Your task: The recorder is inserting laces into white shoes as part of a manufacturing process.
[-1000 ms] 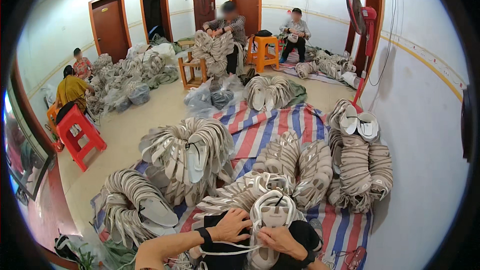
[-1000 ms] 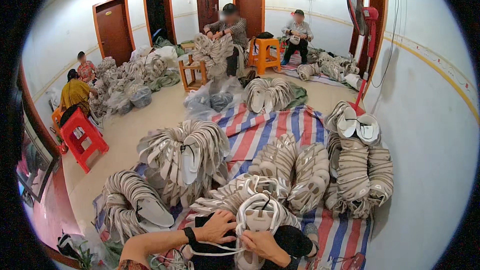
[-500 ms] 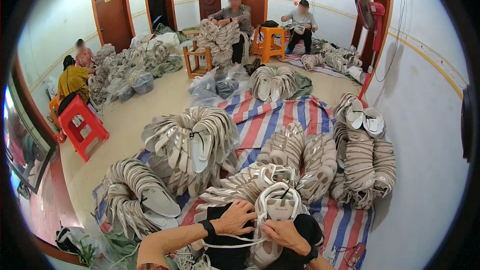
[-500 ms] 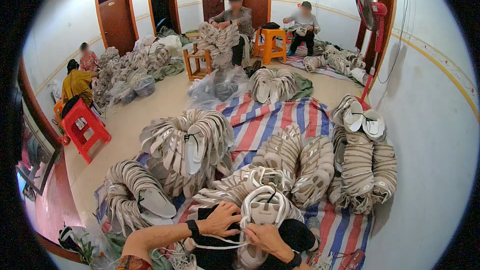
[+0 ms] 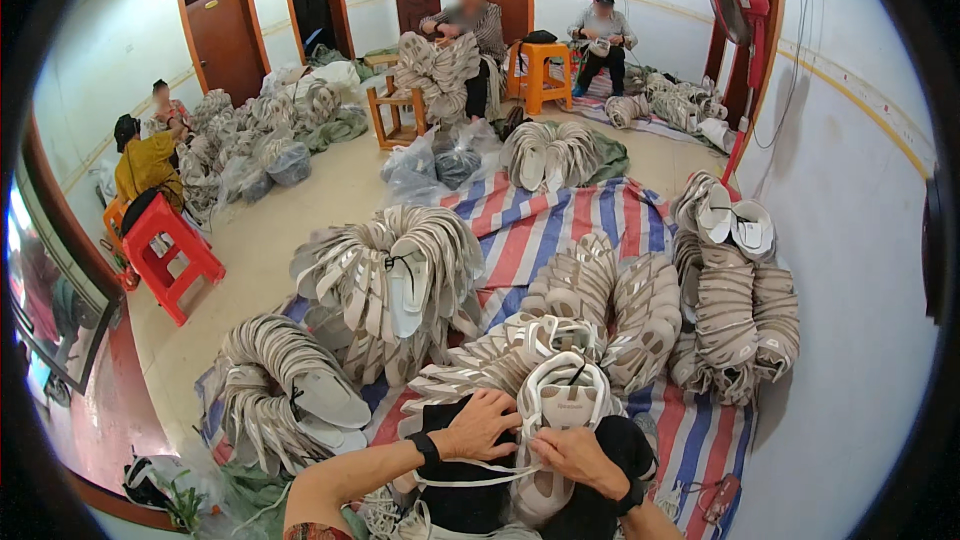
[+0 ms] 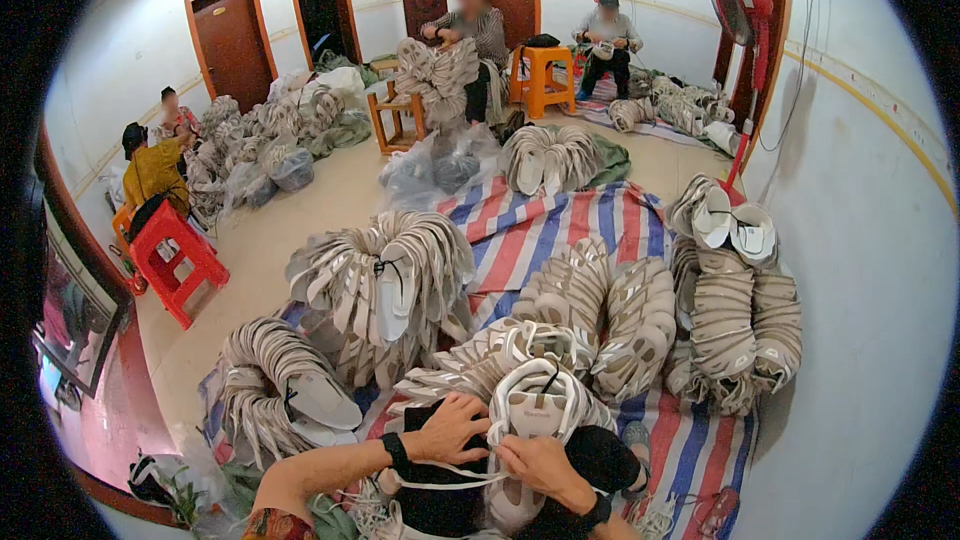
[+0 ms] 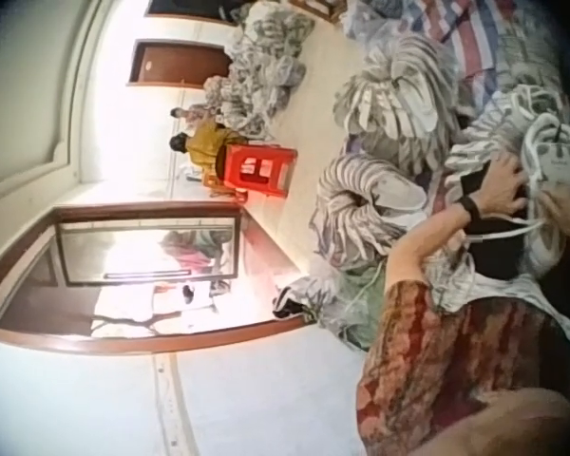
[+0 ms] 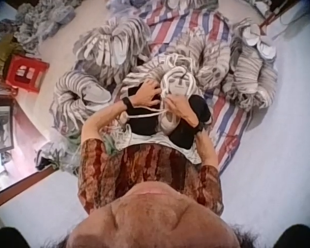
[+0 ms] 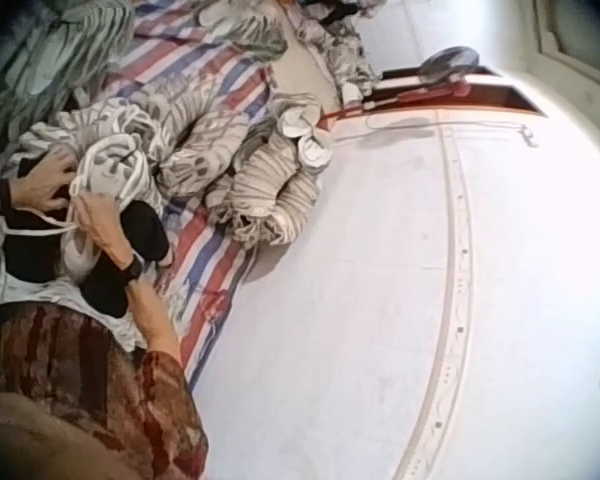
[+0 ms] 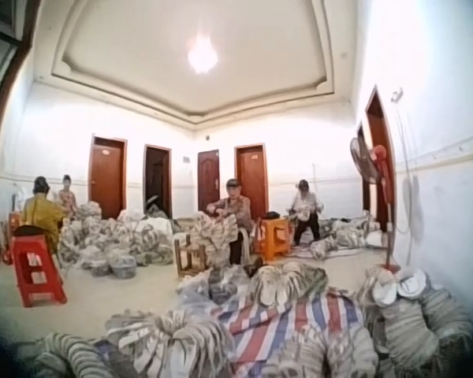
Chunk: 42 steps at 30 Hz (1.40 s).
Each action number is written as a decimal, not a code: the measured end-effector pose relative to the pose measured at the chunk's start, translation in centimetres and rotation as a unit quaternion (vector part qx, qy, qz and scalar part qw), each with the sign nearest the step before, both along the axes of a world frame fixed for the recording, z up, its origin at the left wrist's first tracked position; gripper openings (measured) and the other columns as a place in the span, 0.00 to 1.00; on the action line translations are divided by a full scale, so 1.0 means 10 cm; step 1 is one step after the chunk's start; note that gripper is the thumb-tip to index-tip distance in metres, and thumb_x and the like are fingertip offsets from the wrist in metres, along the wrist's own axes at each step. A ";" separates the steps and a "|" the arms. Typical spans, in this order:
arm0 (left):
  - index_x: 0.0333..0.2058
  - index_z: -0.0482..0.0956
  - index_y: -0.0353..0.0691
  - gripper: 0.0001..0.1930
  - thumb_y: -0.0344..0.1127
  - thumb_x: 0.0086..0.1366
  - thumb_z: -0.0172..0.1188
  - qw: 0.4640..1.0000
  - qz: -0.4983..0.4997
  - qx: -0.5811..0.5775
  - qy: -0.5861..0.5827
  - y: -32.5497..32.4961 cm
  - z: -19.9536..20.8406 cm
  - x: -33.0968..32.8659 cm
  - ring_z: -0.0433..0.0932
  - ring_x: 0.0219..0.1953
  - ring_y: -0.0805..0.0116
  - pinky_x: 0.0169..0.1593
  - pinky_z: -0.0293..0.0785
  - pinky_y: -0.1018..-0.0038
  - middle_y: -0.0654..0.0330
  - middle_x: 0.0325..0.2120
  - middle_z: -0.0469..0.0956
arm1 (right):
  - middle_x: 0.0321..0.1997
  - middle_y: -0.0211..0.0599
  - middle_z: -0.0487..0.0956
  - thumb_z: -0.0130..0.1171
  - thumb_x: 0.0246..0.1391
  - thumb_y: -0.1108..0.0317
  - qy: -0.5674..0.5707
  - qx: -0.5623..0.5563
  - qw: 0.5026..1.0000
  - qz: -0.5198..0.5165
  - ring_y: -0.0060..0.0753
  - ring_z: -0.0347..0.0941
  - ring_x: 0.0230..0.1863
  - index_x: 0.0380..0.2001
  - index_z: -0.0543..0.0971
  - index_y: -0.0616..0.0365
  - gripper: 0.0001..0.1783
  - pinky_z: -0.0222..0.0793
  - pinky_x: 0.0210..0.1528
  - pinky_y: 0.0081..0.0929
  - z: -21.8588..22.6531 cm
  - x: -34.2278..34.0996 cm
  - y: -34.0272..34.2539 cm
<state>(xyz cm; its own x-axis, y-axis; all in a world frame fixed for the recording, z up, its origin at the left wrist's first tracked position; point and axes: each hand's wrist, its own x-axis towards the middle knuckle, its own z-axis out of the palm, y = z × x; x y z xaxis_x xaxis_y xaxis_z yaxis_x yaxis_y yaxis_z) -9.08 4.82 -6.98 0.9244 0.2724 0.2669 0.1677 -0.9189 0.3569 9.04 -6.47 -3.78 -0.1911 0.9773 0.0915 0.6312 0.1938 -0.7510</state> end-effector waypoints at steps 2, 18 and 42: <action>0.32 0.71 0.43 0.18 0.46 0.45 0.61 1.000 0.004 0.007 -0.008 0.00 0.01 0.01 0.64 0.41 0.57 0.46 0.57 0.64 0.56 0.34 0.66 | 0.17 0.45 0.71 0.48 0.54 0.59 0.003 0.003 1.000 0.001 0.50 0.70 0.21 0.26 0.71 0.56 0.12 0.63 0.22 0.40 0.00 0.00 -0.01; 0.31 0.70 0.44 0.17 0.46 0.44 0.60 0.999 0.015 0.022 -0.018 -0.03 0.00 -0.01 0.64 0.40 0.57 0.45 0.57 0.64 0.56 0.33 0.66 | 0.17 0.44 0.71 0.48 0.55 0.59 0.004 -0.016 1.000 -0.001 0.50 0.70 0.21 0.24 0.71 0.56 0.13 0.63 0.23 0.38 0.03 -0.02 -0.01; 0.31 0.70 0.44 0.17 0.46 0.44 0.60 1.000 0.024 0.014 -0.013 -0.05 -0.01 0.00 0.64 0.41 0.57 0.46 0.58 0.63 0.55 0.34 0.67 | 0.16 0.42 0.72 0.48 0.54 0.58 -0.024 0.000 1.000 -0.010 0.48 0.70 0.20 0.23 0.72 0.56 0.14 0.64 0.23 0.37 0.02 -0.03 -0.02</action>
<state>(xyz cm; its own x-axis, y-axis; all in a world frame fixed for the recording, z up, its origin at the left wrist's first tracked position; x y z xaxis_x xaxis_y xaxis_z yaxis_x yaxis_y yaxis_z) -9.12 4.33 -7.03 0.9030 0.3083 0.2991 0.2027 -0.9198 0.3361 8.75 -6.66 -3.61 -0.1763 0.9809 0.0823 0.6703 0.1809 -0.7197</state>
